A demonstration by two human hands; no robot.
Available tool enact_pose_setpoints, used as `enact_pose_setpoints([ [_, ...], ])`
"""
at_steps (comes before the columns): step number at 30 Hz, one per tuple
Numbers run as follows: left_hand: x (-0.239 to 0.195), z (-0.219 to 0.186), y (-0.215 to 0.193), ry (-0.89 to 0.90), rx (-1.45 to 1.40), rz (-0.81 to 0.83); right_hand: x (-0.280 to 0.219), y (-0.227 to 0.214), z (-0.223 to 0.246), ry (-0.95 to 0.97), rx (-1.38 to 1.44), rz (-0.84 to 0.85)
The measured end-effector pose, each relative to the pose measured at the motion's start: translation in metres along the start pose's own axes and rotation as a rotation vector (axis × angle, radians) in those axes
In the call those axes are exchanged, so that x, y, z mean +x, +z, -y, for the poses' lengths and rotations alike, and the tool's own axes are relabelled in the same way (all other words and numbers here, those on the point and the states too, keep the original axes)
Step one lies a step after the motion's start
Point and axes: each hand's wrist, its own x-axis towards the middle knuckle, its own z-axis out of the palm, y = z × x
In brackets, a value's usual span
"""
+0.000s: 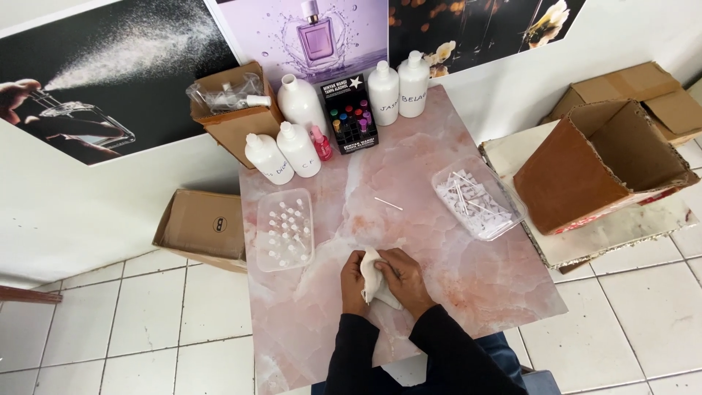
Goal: Assembling perfume samples by inserting scent sticks into small white pouches
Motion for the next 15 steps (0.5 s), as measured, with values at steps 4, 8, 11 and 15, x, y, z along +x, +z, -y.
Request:
enact_pose_setpoints([
  [4,-0.004,-0.005,0.003,-0.001,0.054,0.035,0.002,-0.001,0.001,-0.074,0.043,-0.019],
  [8,-0.002,0.006,0.002,-0.003,0.146,-0.008,-0.001,0.001,0.003,-0.103,0.010,-0.048],
  [11,0.002,0.006,0.001,-0.018,0.063,-0.008,-0.002,0.000,-0.005,-0.045,-0.016,-0.032],
  [15,0.002,-0.001,-0.003,-0.056,-0.048,-0.019,-0.005,0.003,-0.018,0.045,0.026,-0.021],
])
